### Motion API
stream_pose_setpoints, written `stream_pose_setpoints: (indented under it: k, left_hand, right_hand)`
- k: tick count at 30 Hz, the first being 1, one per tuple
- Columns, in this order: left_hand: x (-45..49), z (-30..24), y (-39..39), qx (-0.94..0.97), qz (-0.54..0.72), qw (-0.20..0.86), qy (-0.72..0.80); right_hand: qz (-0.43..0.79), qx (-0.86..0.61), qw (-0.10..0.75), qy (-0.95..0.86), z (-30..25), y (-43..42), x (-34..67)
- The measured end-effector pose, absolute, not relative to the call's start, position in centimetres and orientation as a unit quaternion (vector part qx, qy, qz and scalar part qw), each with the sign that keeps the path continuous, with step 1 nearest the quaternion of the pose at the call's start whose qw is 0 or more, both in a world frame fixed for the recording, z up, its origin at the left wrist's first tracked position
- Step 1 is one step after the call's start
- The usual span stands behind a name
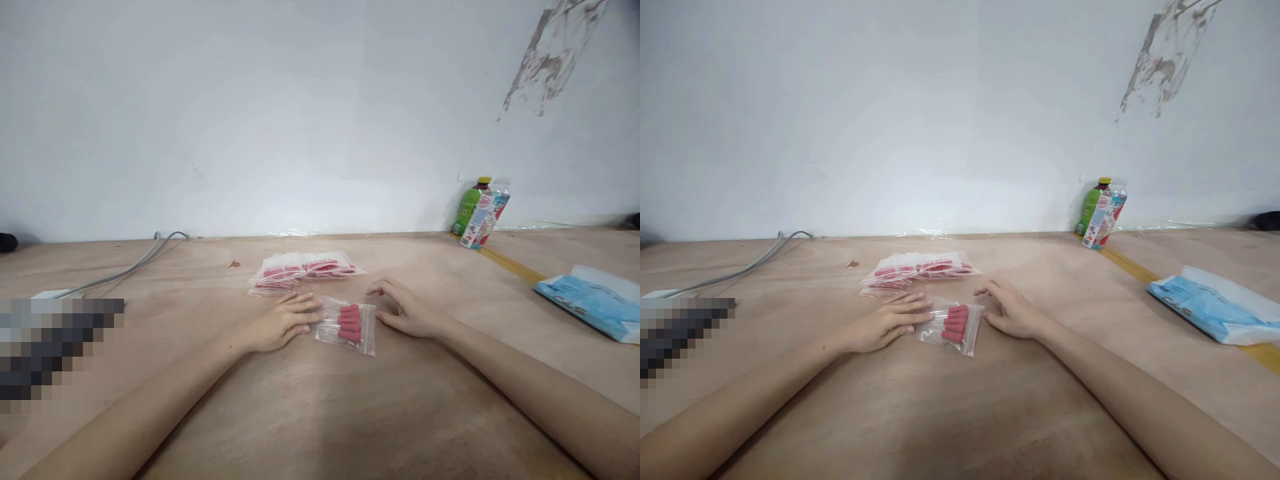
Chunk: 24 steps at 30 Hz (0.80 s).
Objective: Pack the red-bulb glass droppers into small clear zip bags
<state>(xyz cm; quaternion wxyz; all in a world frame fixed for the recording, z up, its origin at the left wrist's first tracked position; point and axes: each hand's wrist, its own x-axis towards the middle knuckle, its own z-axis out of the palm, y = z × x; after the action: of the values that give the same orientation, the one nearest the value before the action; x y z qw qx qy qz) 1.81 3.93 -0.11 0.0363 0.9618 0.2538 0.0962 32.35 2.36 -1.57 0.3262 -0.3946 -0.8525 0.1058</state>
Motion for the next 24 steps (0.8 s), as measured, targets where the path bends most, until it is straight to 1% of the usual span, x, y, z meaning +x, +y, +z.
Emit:
stream_pose_setpoints:
  k: [2, 4, 6, 8, 11, 13, 16, 19, 24]
  left_hand:
    - [2.1, -0.1, 4.0, 0.943, 0.15, -0.021, 0.295]
    - [2.9, -0.3, 3.4, 0.909, 0.214, -0.042, 0.355]
    - [3.8, -0.8, 2.3, 0.89, 0.231, -0.008, 0.393]
    - [4.6, -1.3, 1.1, 0.893, 0.2, 0.023, 0.403]
    - [5.3, -1.6, 0.5, 0.914, 0.152, 0.053, 0.372]
    - [5.3, -1.5, 1.0, 0.926, 0.132, 0.083, 0.343]
    - [5.0, -1.2, 2.3, 0.924, 0.165, 0.097, 0.331]
    - [4.8, -1.0, 2.8, 0.925, 0.202, 0.1, 0.307]
    - [4.9, -1.2, 2.3, 0.937, 0.192, 0.119, 0.266]
  right_hand:
    - [0.045, -0.343, 0.291, -0.892, -1.5, 2.0, 32.0]
    - [-0.003, -0.307, 0.275, -0.911, -1.6, 1.6, 31.3]
    - [-0.025, -0.28, 0.268, -0.921, -1.8, 1.0, 30.4]
    - [-0.03, -0.253, 0.266, -0.93, -1.9, 0.4, 29.7]
    - [-0.043, -0.22, 0.274, -0.935, -2.0, -0.3, 29.1]
    - [-0.077, -0.208, 0.279, -0.934, -2.0, -0.4, 29.0]
    - [-0.143, -0.212, 0.275, -0.927, -2.0, 0.2, 29.4]
    - [-0.176, -0.216, 0.266, -0.923, -2.0, 1.0, 29.8]
    - [-0.232, -0.204, 0.229, -0.923, -2.0, 1.5, 29.3]
